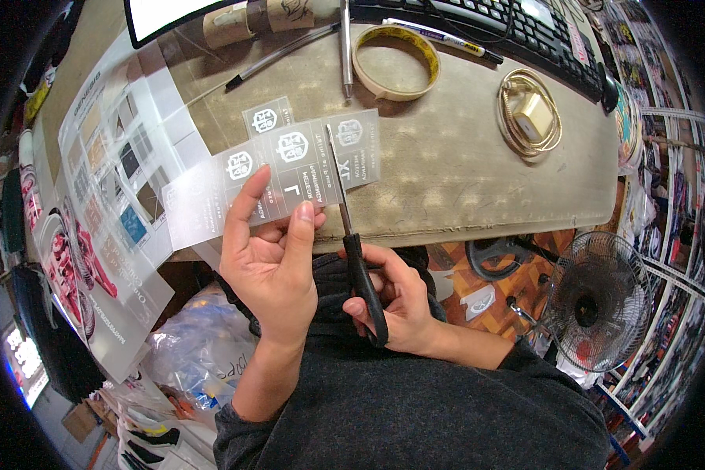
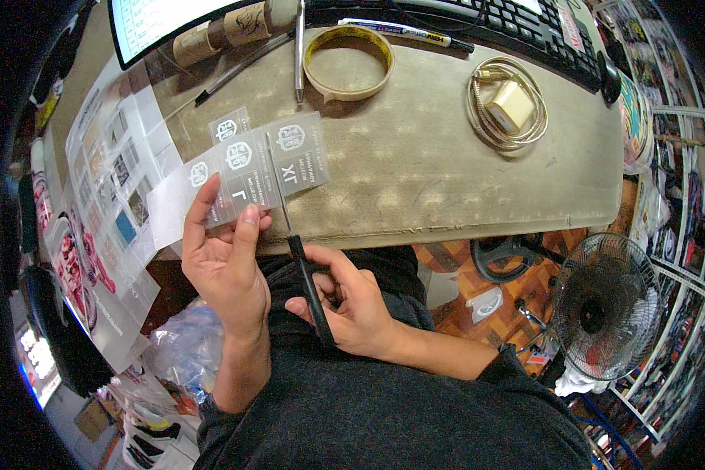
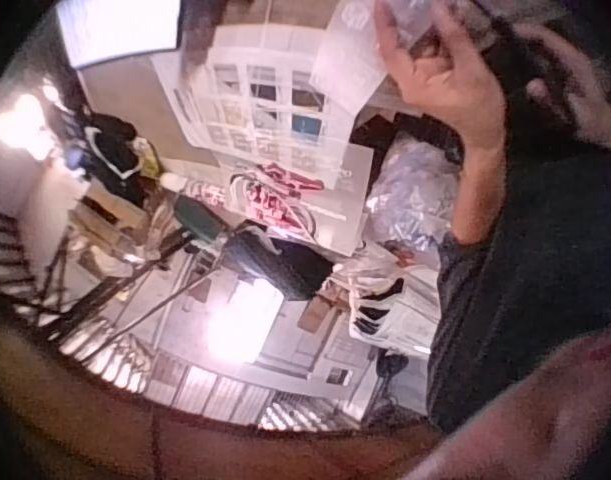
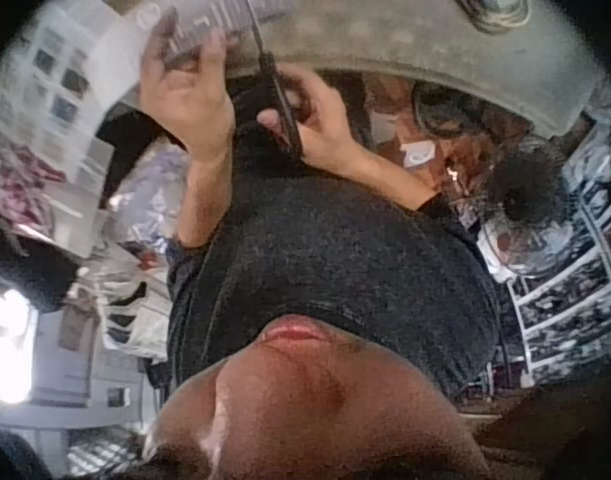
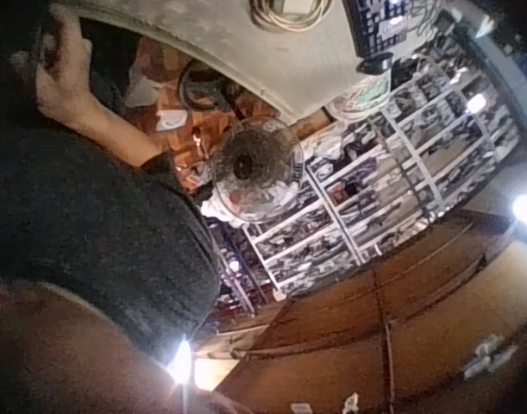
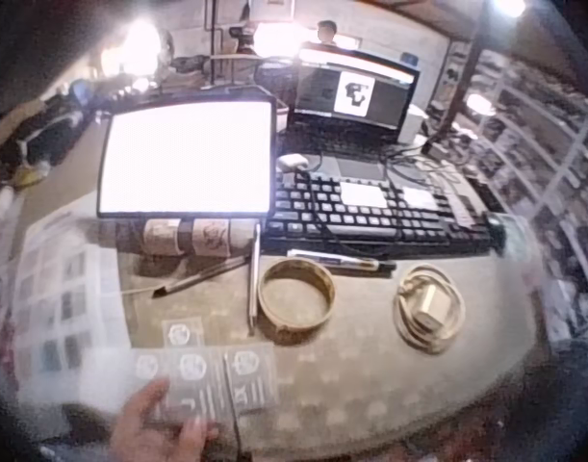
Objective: The person uses scissors to cut individual stickers from a transparent sheet. They carefully trim around the edges of each sticker, separating them from the backing material and placing the cut pieces on the desk.
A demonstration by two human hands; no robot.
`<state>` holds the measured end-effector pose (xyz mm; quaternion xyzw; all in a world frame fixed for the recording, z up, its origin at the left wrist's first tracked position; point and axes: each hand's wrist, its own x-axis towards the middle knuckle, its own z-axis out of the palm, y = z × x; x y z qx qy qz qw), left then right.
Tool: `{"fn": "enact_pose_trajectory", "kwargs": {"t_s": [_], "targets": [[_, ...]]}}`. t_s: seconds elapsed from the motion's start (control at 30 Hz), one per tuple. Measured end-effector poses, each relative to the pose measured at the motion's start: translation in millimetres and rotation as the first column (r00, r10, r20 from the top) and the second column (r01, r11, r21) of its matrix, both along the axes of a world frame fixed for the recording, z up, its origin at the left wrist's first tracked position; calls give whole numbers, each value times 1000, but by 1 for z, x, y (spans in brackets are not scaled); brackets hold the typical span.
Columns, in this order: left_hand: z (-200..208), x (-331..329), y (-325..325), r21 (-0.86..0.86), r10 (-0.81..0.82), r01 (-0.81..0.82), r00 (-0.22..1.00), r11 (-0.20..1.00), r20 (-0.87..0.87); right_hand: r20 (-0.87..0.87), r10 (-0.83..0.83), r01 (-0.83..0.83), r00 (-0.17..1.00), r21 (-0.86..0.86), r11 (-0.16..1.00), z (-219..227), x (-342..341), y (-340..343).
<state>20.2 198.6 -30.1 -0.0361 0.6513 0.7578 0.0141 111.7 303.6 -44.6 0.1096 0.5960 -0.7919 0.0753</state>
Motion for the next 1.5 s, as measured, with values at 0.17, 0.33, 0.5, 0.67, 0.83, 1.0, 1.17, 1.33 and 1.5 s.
{"fn": "enact_pose_trajectory", "kwargs": {"t_s": [0.17, 0.33, 0.5, 0.67, 0.83, 1.0, 1.17, 1.33, 1.5], "targets": [[-3, 8, -3, 33, -38, 37, 999, 999, 27, -23, -81, 81, 996, -7, 997, 2, -5, -1], [-3, 7, -13, 24, -11, 12, 1000, 1000, -15, 128, -23, 30, 992, -58, 998, 8, -6, 2], [-2, 0, -29, -249, -17, -3, 997, 969, -80, 94, -62, 72, 994, -111, 991, 6, 2, 8], [11, -2, 9, -32, -20, 16, 991, 999, -131, -1, -194, 194, 981, -75, 978, -2, 32, 30], [15, -1, 46, 49, -108, 117, 982, 992, -157, -158, -214, 196, 964, -122, 973, -13, 72, 51], [11, 4, 67, 99, -144, 158, 980, 982, -136, -72, -145, 139, 987, -84, 987, -11, 83, 53], [6, 13, 74, 62, -165, 173, 979, 983, -120, -62, -70, 69, 996, -24, 997, -10, 64, 53], [7, 14, 75, -32, -184, 181, 976, 983, -120, -2, -62, 62, 998, 27, 998, -1, 43, 53], [9, 17, 77, -48, -165, 161, 982, 986, -90, -32, -112, 113, 993, 37, 993, -3, 33, 49]]}}
